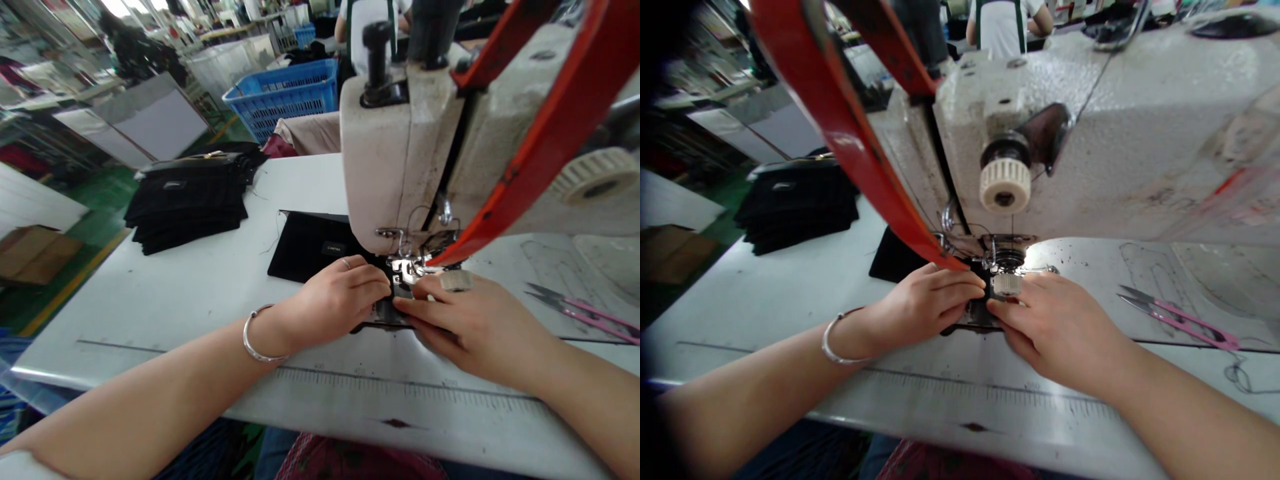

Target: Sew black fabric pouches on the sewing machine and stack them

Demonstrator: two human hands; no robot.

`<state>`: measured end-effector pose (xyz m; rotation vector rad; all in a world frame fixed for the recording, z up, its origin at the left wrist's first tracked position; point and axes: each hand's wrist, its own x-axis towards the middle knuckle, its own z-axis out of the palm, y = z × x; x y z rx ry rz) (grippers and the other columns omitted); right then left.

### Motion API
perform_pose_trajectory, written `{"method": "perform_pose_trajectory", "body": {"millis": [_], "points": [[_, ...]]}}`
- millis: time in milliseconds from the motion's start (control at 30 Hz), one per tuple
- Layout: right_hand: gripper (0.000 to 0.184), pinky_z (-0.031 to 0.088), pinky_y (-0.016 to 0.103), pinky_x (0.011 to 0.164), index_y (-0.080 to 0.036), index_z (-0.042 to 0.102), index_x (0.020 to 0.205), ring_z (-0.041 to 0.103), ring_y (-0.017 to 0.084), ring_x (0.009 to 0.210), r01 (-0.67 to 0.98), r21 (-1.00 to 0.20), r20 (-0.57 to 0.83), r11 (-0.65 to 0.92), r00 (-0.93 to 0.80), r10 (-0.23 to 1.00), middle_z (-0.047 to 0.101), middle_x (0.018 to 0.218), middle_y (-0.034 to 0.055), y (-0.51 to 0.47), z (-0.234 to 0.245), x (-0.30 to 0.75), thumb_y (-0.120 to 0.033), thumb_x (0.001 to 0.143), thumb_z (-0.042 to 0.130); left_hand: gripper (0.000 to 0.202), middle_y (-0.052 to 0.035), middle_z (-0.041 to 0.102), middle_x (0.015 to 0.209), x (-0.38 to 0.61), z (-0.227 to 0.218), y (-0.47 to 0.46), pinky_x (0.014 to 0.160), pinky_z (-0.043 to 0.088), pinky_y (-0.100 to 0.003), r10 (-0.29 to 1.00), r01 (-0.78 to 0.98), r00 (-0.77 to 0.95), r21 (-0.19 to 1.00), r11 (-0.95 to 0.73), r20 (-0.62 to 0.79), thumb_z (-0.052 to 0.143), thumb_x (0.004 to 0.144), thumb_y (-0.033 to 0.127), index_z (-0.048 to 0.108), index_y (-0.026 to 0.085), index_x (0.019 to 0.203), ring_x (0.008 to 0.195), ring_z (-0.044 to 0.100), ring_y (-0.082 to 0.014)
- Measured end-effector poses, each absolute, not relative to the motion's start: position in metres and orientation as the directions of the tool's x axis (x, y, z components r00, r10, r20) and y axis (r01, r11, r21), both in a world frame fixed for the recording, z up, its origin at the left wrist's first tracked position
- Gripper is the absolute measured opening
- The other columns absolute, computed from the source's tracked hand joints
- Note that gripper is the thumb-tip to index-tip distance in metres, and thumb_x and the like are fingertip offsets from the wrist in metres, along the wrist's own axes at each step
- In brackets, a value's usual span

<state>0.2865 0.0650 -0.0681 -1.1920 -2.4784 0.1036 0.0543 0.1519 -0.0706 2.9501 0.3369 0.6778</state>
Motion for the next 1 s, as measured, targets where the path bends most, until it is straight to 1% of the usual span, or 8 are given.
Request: {"method": "perform_pose_trajectory", "body": {"millis": [133,267,433,533,633,767,867,1000], "points": [[0.024,0.034,0.036,0.065,-0.022,0.067,0.115,0.054,0.021,0.076,0.73,-0.241,0.311,0.639,-0.566,0.764,0.064,0.094,0.0035,0.065,-0.067,0.286,-0.023,0.096,0.052,0.018,-0.0047,0.073,0.099,0.057,-0.07,0.151,0.092,0.055,-0.028,0.242,0.192,0.851,0.151,-0.97,0.466,0.05,0.101,0.015,0.067,0.013,0.101,0.092,0.067,-0.0134],[0.023,0.035,0.036,0.065,-0.022,0.067,0.114,0.055,0.021,0.077,0.724,-0.25,0.307,0.643,-0.571,0.762,0.064,0.094,0.0036,0.064,-0.068,0.287,-0.022,0.096,0.052,0.018,-0.0037,0.073,0.1,0.056,-0.071,0.151,0.095,0.054,-0.027,0.225,0.173,0.853,0.151,-0.973,0.471,0.049,0.102,0.013,0.066,0.014,0.102,0.095,0.067,-0.0129],[0.025,0.042,0.037,0.068,-0.018,0.064,0.117,0.06,0.022,0.082,0.745,-0.246,0.305,0.62,-0.548,0.779,0.066,0.098,0.0061,0.062,-0.072,0.286,-0.023,0.096,0.051,0.022,-0.0053,0.074,0.103,0.054,-0.071,0.152,0.092,0.056,-0.028,0.155,0.113,0.89,0.122,-0.986,0.429,0.043,0.103,0.011,0.065,0.013,0.104,0.097,0.068,-0.0142],[0.028,0.045,0.038,0.071,-0.017,0.061,0.121,0.063,0.024,0.086,0.764,-0.233,0.3,0.602,-0.532,0.792,0.068,0.103,0.0078,0.062,-0.073,0.283,-0.021,0.096,0.05,0.024,-0.0063,0.074,0.105,0.052,-0.071,0.152,0.091,0.057,-0.029,0.17,0.113,0.892,0.159,-0.981,0.418,0.043,0.101,0.009,0.066,0.014,0.105,0.097,0.069,-0.0146],[0.027,0.047,0.038,0.07,-0.017,0.063,0.118,0.064,0.023,0.083,0.773,-0.223,0.305,0.594,-0.524,0.795,0.07,0.098,0.0072,0.063,-0.072,0.28,-0.019,0.095,0.049,0.024,-0.0061,0.075,0.108,0.05,-0.071,0.153,0.093,0.058,-0.031,0.182,0.112,0.893,0.189,-0.976,0.411,0.046,0.099,0.007,0.066,0.015,0.109,0.101,0.069,-0.0163],[0.027,0.046,0.036,0.066,-0.017,0.064,0.116,0.066,0.023,0.08,0.801,-0.208,0.307,0.562,-0.492,0.815,0.07,0.093,0.007,0.066,-0.072,0.278,-0.02,0.096,0.047,0.024,-0.0073,0.076,0.107,0.051,-0.072,0.157,0.094,0.058,-0.031,0.18,0.111,0.883,0.179,-0.978,0.434,0.048,0.096,0.004,0.067,0.013,0.108,0.099,0.07,-0.0157],[0.028,0.046,0.035,0.063,-0.017,0.064,0.118,0.067,0.023,0.079,0.825,-0.187,0.303,0.533,-0.467,0.83,0.071,0.093,0.0064,0.068,-0.074,0.277,-0.02,0.095,0.047,0.023,-0.0057,0.076,0.105,0.054,-0.074,0.163,0.094,0.058,-0.029,0.175,0.112,0.872,0.163,-0.98,0.457,0.049,0.097,0.005,0.069,0.014,0.104,0.1,0.07,-0.0147],[0.028,0.046,0.036,0.062,-0.017,0.063,0.116,0.068,0.025,0.078,0.848,-0.178,0.296,0.499,-0.438,0.849,0.071,0.093,0.0073,0.07,-0.076,0.276,-0.021,0.094,0.046,0.024,-0.0043,0.076,0.103,0.057,-0.077,0.171,0.097,0.056,-0.026,0.216,0.15,0.856,0.174,-0.973,0.469,0.048,0.099,0.007,0.07,0.015,0.102,0.101,0.07,-0.013]]}}
